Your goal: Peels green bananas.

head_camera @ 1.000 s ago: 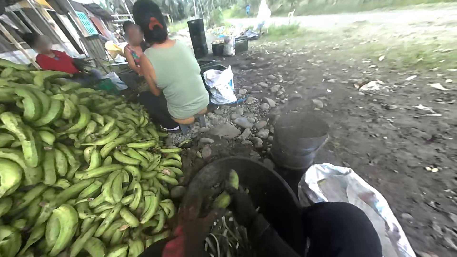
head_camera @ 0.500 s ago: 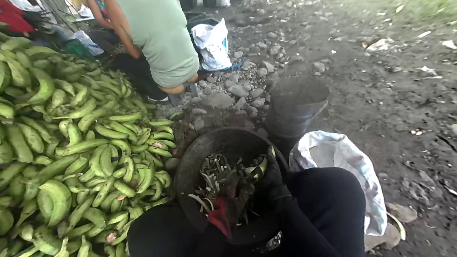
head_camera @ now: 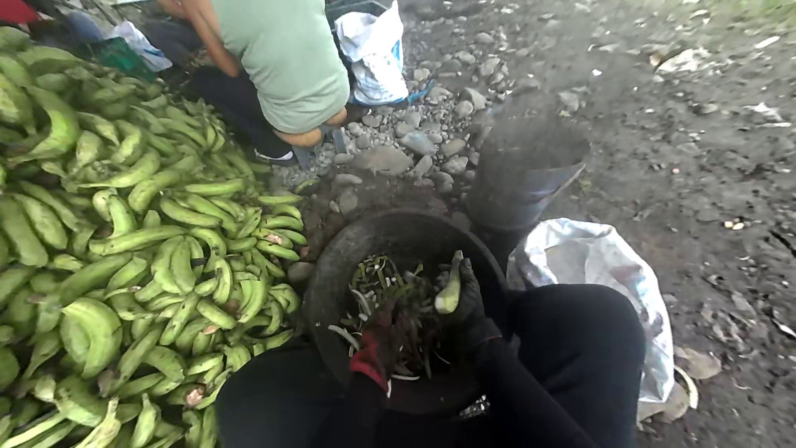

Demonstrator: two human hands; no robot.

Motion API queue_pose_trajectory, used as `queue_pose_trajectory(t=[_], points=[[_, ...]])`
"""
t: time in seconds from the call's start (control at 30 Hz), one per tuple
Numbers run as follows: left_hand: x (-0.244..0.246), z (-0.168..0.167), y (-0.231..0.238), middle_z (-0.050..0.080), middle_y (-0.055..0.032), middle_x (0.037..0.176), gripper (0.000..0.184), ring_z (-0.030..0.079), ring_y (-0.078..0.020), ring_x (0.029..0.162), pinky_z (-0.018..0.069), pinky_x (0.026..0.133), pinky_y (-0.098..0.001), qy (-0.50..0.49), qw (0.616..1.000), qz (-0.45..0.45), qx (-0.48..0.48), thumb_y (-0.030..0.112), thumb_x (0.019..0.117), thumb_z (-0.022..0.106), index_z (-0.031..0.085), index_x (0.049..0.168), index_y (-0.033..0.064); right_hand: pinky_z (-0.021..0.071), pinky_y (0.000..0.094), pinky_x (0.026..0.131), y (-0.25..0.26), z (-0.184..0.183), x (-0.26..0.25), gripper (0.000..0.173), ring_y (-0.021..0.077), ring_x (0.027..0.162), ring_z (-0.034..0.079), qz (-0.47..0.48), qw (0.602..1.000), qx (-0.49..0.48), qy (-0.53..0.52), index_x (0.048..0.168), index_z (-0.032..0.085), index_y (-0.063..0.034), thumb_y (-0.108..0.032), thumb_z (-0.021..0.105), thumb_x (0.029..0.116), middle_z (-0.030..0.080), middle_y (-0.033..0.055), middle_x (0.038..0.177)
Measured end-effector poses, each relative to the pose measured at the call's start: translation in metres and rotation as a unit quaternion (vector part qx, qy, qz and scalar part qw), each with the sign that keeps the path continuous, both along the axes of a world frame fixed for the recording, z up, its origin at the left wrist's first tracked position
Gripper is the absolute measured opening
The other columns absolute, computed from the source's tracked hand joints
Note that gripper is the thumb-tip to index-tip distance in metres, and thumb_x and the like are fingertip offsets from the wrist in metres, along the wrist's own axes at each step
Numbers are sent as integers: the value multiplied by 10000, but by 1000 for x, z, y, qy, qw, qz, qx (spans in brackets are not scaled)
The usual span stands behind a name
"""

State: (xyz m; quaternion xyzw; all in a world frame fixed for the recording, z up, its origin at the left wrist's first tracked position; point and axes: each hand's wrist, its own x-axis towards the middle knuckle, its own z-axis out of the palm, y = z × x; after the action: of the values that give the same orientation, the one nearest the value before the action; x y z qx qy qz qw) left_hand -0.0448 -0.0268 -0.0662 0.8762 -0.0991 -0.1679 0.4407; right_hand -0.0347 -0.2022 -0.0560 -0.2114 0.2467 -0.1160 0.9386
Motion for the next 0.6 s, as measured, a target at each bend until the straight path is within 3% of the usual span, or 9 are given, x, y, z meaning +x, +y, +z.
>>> queue_pose_trajectory(t=[0.07, 0.17, 0.2, 0.27, 0.33, 0.4, 0.47, 0.53, 0.6], points=[[1, 0, 2, 708, -80, 1190, 463, 686, -169, 1073, 555, 977, -444, 25, 1000, 13, -10, 470, 1054, 500, 625, 1366, 152, 548, 295, 470, -1, 6, 1, 551, 120, 491, 576, 29, 999, -34, 19, 984, 543, -103, -531, 216, 1098, 562, 10, 623], [-5, 15, 2, 716, -43, 1065, 433, 693, -129, 847, 597, 784, -378, 35, 996, -1, -77, 448, 1070, 484, 575, 1410, 196, 556, 321, 479, -8, 3, 3, 506, 149, 534, 605, 50, 995, -63, 53, 1113, 562, -73, -470, 248, 1107, 609, 56, 703], [-8, 21, 1, 713, -36, 1065, 417, 685, -116, 827, 594, 762, -354, 43, 994, -16, -98, 418, 1076, 487, 562, 1418, 192, 555, 315, 489, -12, 4, 2, 485, 143, 549, 607, 58, 991, -93, 71, 1129, 576, -61, -435, 267, 1114, 617, 59, 721], [-12, 34, 2, 704, -41, 1175, 391, 685, -92, 937, 579, 850, -318, 49, 989, -68, -120, 343, 1079, 502, 572, 1412, 150, 570, 301, 543, -17, 8, -1, 450, 126, 610, 636, 77, 978, -166, 99, 1174, 608, -62, -390, 306, 1119, 651, 54, 774], [-11, 38, 5, 707, -37, 1226, 386, 689, -86, 1043, 567, 945, -321, 31, 988, -118, -96, 356, 1069, 518, 614, 1385, 156, 582, 311, 583, -18, 13, -1, 449, 134, 655, 652, 105, 972, -185, 104, 1186, 602, -66, -393, 301, 1120, 663, 61, 804], [-9, 38, 5, 699, -59, 1234, 394, 680, -103, 1075, 551, 974, -335, 29, 987, -135, -81, 352, 1067, 521, 613, 1386, 140, 585, 317, 601, -15, 14, 0, 460, 138, 673, 657, 128, 968, -189, 101, 1192, 590, -68, -400, 280, 1123, 664, 65, 815], [-5, 32, 4, 685, -73, 1267, 395, 666, -120, 1125, 533, 1015, -350, 21, 991, -122, -58, 331, 1066, 522, 601, 1400, 136, 596, 337, 684, -9, 11, -1, 484, 148, 772, 676, 154, 965, -192, 91, 1260, 587, -71, -410, 270, 1123, 685, 77, 908], [0, 18, 3, 668, -91, 1316, 403, 645, -163, 1205, 505, 1079, -389, -33, 996, -87, -2, 301, 1059, 531, 588, 1422, 134, 598, 328, 702, 4, 7, -5, 472, 139, 797, 680, 173, 960, -207, 79, 1249, 594, -62, -385, 273, 1126, 693, 73, 923], [10, 10, 2, 675, -117, 1305, 423, 649, -236, 1207, 504, 1070, -454, -97, 993, -19, 66, 234, 1007, 594, 597, 1419, 135, 591, 303, 738, 19, 0, -12, 433, 116, 831, 669, 205, 941, -260, 73, 1276, 580, -41, -317, 280, 1130, 684, 61, 964]])
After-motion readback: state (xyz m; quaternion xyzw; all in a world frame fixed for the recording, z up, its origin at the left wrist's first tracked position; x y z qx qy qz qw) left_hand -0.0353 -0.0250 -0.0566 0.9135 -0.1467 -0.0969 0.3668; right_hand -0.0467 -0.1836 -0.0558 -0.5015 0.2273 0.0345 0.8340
